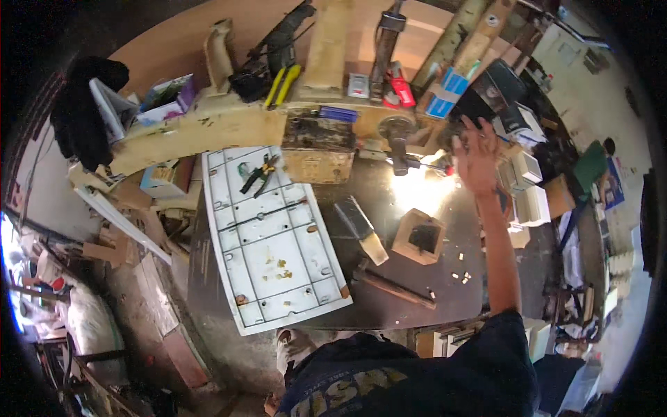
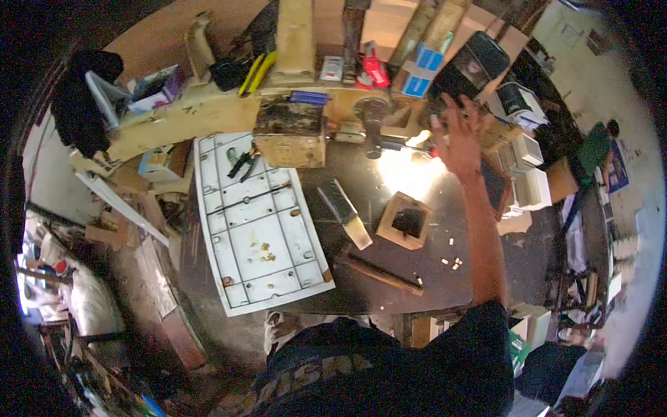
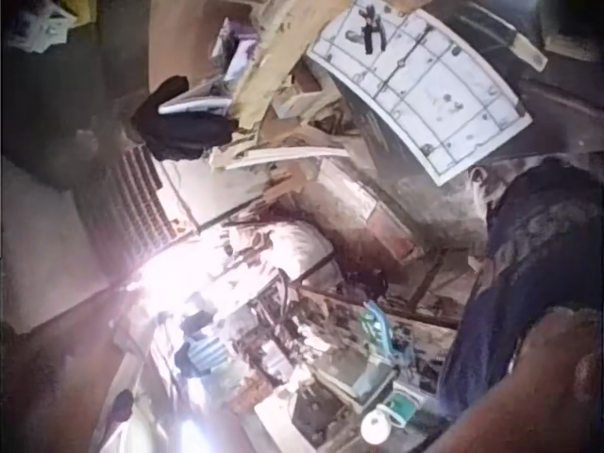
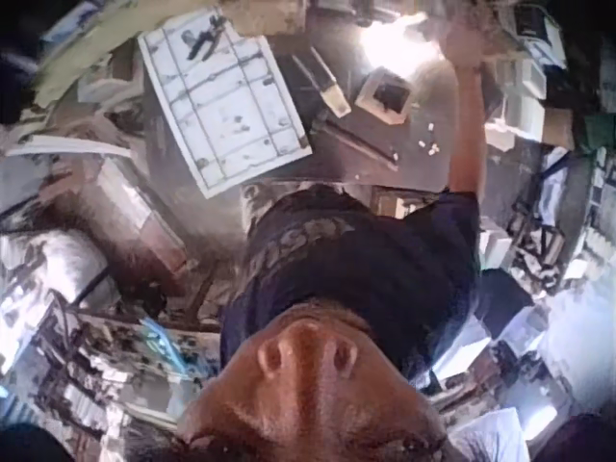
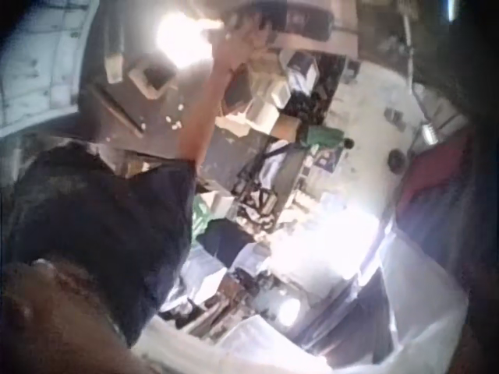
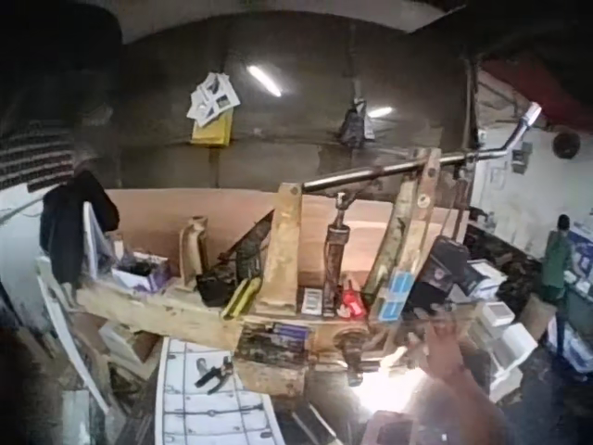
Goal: The person positions small wooden blocks and metal components on a white frame, hammering them into place. The person then picks up a long metal ruler and uses it to measure or check the alignment of components on the frame.
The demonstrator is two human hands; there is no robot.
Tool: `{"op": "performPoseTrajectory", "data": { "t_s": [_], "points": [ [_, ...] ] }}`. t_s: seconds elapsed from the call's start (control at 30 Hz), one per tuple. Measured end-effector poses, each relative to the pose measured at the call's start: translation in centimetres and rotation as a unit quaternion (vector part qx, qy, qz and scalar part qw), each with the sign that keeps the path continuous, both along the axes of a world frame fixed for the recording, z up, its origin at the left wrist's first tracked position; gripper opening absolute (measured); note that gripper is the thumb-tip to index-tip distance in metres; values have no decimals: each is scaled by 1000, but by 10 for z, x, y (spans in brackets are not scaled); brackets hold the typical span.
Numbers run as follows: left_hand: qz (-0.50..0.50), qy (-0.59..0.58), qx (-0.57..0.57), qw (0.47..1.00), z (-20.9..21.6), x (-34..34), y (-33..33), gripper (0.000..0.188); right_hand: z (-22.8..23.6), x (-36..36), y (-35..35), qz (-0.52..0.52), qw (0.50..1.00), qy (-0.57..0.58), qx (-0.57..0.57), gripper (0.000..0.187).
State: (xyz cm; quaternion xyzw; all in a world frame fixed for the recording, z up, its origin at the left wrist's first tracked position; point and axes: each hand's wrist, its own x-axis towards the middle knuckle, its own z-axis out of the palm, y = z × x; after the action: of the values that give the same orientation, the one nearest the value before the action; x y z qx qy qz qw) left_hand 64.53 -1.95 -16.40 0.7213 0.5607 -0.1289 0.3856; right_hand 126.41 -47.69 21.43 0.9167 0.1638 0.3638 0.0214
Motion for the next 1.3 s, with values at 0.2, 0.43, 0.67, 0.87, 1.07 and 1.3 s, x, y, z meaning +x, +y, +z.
{"op": "performPoseTrajectory", "data": {
  "t_s": [0.2,0.43,0.67,0.87,1.07,1.3],
  "points": [
    [-10,13,-9,1000,3,-4,0,34,17,-18,-26,43,987,-139,65,51],
    [-42,-6,-4,999,-2,39,51,33,0,-8,5,26,997,-52,48,34],
    [-74,-29,2,997,5,75,114,33,27,24,49,-95,848,-292,433,84],
    [-96,-50,-6,994,8,86,148,34,20,79,45,-177,836,-334,397,97],
    [-94,-74,3,993,15,70,172,35,-3,116,50,-202,834,-368,359,86],
    [-109,-92,-5,990,32,60,161,37,-23,115,-9,-311,855,-359,209,84]
  ]
}}
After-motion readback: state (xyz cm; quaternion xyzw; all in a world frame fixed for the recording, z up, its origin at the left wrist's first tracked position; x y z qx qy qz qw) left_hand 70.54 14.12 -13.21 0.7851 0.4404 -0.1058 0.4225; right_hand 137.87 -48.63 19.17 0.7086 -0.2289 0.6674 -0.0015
